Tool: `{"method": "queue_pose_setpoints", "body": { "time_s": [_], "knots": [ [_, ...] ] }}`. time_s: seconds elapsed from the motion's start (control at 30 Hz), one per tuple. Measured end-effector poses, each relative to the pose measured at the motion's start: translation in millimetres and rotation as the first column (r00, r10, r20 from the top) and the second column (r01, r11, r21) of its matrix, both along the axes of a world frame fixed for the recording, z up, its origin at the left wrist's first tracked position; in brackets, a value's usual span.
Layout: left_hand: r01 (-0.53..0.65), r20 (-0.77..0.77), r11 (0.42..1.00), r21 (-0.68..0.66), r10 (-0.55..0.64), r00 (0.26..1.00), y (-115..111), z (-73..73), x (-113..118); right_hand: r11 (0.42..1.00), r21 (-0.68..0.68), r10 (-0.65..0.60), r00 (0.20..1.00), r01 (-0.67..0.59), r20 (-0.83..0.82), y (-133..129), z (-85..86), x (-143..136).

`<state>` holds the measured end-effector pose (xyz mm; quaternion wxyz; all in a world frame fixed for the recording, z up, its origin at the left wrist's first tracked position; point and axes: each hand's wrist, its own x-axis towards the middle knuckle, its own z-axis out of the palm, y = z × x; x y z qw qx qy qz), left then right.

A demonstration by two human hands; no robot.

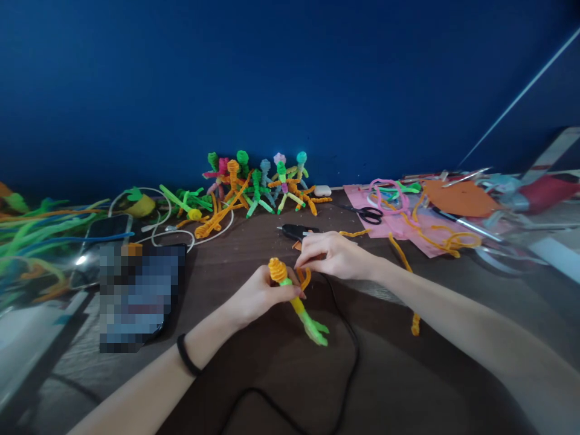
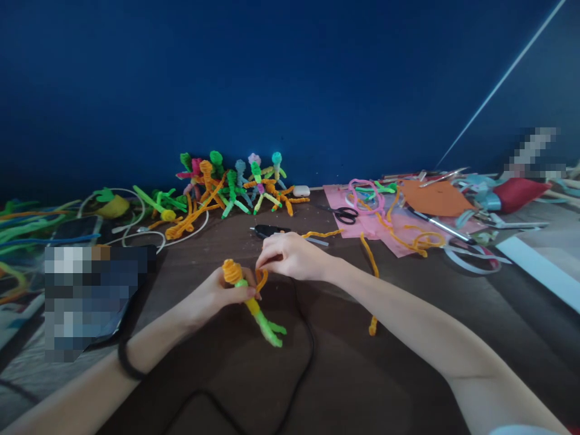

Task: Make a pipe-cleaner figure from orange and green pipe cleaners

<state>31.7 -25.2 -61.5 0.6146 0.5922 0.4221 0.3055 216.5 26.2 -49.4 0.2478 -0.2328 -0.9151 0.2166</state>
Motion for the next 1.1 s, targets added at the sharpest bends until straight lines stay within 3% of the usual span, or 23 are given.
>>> {"method": "queue_pose_setpoints", "body": {
  "time_s": [0.2, 0.4, 0.5, 0.6, 0.73, 0.83, 0.97, 1.1],
  "knots": [
    [-0.044, -0.101, 0.999, 0.019, 0.046, 0.994, -1, 1.4, 4, 0.976, 0.217, 0.039, 0.998, -0.025, -0.058, -7, 5.3, -2],
    [-0.100, -0.166, 0.992, 0.078, 0.112, 0.980, 1, -1.3, 3, 0.870, 0.491, 0.018, 0.998, -0.048, 0.066, -14, 10.9, -3],
    [-0.137, -0.215, 0.986, 0.094, 0.155, 0.964, 1, 0.4, 5, 0.823, 0.564, 0.002, 0.992, -0.072, 0.124, -20, 14.4, -6],
    [-0.231, -0.177, 0.968, 0.101, 0.246, 0.953, 1, 1.8, 6, 0.814, 0.577, -0.013, 0.991, -0.069, 0.136, -25, 15.4, -8],
    [-0.393, -0.024, 0.917, 0.067, 0.395, 0.918, 3, -1.7, 5, 0.853, 0.522, -0.045, 0.995, -0.006, 0.084, -26, 11.6, -9],
    [-0.448, 0.069, 0.893, 0.044, 0.444, 0.893, 6, -5.5, 3, 0.909, 0.413, -0.070, 0.997, 0.061, 0.008, -25, 8.6, -9],
    [-0.466, 0.189, 0.885, -0.010, 0.459, 0.868, 7, -4.6, 0, 0.979, 0.163, -0.113, 0.992, 0.120, -0.049, -23, 10.1, -8],
    [-0.428, 0.259, 0.897, -0.107, 0.441, 0.859, 6, 1.3, -2, 0.989, -0.109, -0.095, 0.995, 0.096, 0.009, -19, 14.0, -5]
  ]
}}
